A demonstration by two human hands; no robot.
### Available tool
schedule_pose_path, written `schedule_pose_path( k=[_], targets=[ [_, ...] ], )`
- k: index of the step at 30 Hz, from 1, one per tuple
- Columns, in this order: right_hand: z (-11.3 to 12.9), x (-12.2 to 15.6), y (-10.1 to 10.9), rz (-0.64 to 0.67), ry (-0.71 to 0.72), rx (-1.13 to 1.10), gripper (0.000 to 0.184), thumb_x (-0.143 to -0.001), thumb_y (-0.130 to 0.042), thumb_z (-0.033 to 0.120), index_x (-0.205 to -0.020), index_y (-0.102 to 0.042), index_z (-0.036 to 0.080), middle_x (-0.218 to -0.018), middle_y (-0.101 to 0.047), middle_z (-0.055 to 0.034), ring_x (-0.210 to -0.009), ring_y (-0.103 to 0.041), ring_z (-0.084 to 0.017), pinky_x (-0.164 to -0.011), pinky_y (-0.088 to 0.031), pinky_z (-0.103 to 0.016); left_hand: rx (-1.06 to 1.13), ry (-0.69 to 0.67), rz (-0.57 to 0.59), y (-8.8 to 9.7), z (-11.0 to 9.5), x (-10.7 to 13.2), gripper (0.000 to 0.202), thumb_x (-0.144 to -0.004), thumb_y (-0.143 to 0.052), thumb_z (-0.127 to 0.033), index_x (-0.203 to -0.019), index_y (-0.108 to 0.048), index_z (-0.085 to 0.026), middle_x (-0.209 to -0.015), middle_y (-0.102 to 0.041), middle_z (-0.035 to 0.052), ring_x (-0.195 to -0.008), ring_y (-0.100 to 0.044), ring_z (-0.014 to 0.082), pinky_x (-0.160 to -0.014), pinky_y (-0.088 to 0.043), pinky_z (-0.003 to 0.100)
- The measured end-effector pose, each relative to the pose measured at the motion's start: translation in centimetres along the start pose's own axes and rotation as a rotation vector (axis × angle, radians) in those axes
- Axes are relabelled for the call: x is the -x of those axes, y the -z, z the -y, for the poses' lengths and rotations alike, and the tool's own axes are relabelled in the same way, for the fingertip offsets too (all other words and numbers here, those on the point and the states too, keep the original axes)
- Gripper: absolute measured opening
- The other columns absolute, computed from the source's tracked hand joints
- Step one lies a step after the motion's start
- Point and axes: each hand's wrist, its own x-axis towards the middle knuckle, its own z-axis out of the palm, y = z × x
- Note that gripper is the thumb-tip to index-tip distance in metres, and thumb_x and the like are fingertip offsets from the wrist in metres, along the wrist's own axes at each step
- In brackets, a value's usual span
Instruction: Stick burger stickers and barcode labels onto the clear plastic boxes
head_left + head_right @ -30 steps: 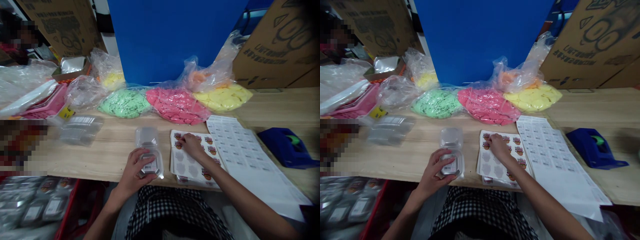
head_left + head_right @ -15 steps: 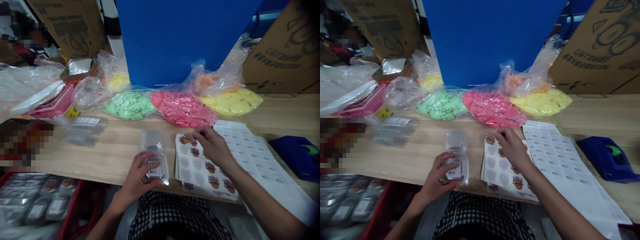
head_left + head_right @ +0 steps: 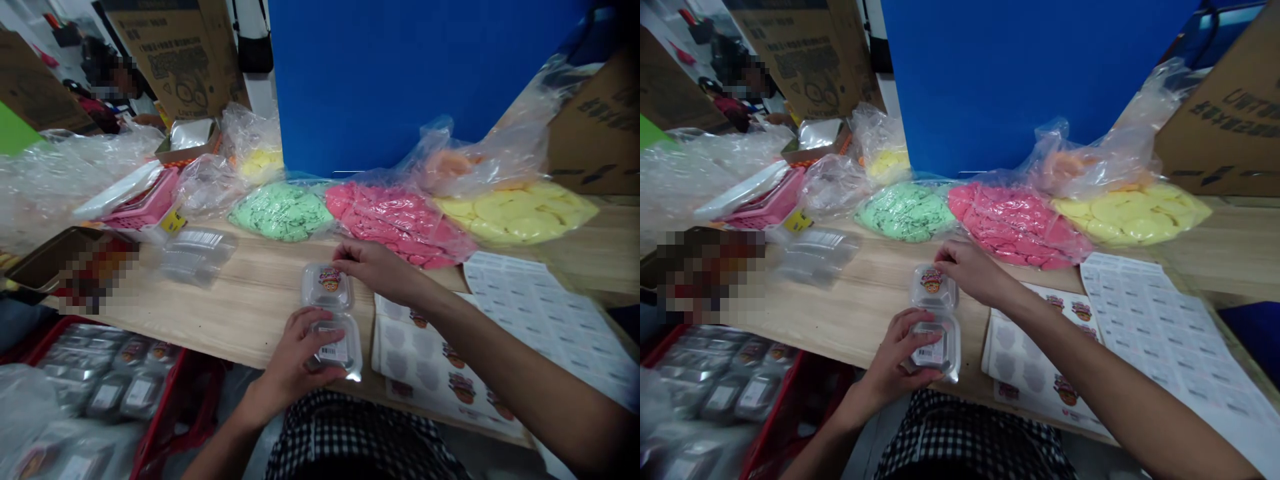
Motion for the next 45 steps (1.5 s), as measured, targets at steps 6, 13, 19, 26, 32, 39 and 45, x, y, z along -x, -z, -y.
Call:
schedule_pose_path(
  k=[6, 13, 19, 26, 32, 39, 45],
  targets=[
    [-0.1, 0.0, -0.4, -0.011, -0.012, 0.084, 0.010, -0.073, -0.051, 0.017, -0.065, -0.054, 0.020, -0.064, -0.057, 0.0013, -0.061, -0.050, -0.013, -0.057, -0.037, -0.025, -0.003, 0.004, 0.002, 0.0, 0.1, 0.0, 0.051, -0.072, -0.070, -0.038, -0.119, -0.050, -0.029, -0.123, -0.048, 0.0077, -0.117, -0.042, 0.0259, -0.096, -0.040, 0.047],
    [-0.2, 0.1, -1.2, -0.027, -0.048, 0.234, 0.007, -0.075, -0.052, 0.018, -0.069, -0.053, 0.019, -0.069, -0.059, -0.0007, -0.066, -0.052, -0.014, -0.060, -0.036, -0.026, -0.014, -0.003, -0.007, 0.0, 0.0, 0.0, 0.050, -0.072, -0.070, -0.037, -0.117, -0.051, -0.028, -0.123, -0.049, 0.0087, -0.117, -0.043, 0.0259, -0.097, -0.039, 0.046],
    [-1.5, 0.3, -2.3, -0.266, 0.110, 0.434, 0.010, -0.073, -0.056, 0.017, -0.083, -0.055, 0.018, -0.090, -0.057, -0.0081, -0.083, -0.052, -0.021, -0.070, -0.036, -0.031, 0.007, 0.031, -0.004, 0.0, 0.2, 0.0, 0.049, -0.072, -0.070, -0.039, -0.117, -0.054, -0.028, -0.122, -0.050, 0.0093, -0.116, -0.044, 0.0270, -0.097, -0.038, 0.047],
    [-4.1, 2.9, -0.7, -0.468, 0.002, 0.157, 0.010, -0.079, -0.050, 0.029, -0.080, -0.054, 0.020, -0.080, -0.053, -0.0036, -0.073, -0.050, -0.016, -0.067, -0.041, -0.030, 0.309, 0.152, -0.170, 0.4, 0.3, 0.4, 0.051, -0.069, -0.072, -0.039, -0.117, -0.056, -0.028, -0.124, -0.051, 0.0085, -0.119, -0.045, 0.0256, -0.101, -0.037, 0.046],
    [-6.5, 7.6, -0.5, -0.496, -0.166, 0.078, 0.018, -0.080, -0.051, 0.038, -0.076, -0.055, 0.021, -0.078, -0.055, -0.0028, -0.073, -0.051, -0.017, -0.066, -0.041, -0.031, 0.757, 0.430, -0.429, 0.1, 1.0, 1.3, 0.063, -0.063, -0.074, -0.049, -0.118, -0.057, -0.025, -0.131, -0.052, 0.0096, -0.123, -0.045, 0.0270, -0.100, -0.041, 0.041],
    [-8.9, 11.6, -0.4, -0.502, -0.250, 0.120, 0.027, -0.080, -0.049, 0.048, -0.078, -0.059, 0.023, -0.083, -0.061, -0.0054, -0.075, -0.054, -0.021, -0.067, -0.042, -0.035, 0.865, 0.499, -0.586, 1.2, 1.7, 2.0, 0.064, -0.058, -0.079, -0.044, -0.117, -0.059, -0.026, -0.128, -0.056, 0.0070, -0.116, -0.054, 0.0219, -0.097, -0.044, 0.031],
    [-8.3, 13.5, -0.5, -0.525, -0.359, 0.032, 0.030, -0.076, -0.054, 0.053, -0.077, -0.062, 0.024, -0.080, -0.065, -0.0070, -0.079, -0.057, -0.025, -0.072, -0.041, -0.040, 0.799, 0.509, -0.638, 2.8, 1.3, 2.7, 0.065, -0.058, -0.079, -0.043, -0.117, -0.059, -0.027, -0.129, -0.056, 0.0071, -0.120, -0.050, 0.0230, -0.098, -0.043, 0.030]
  ],
)
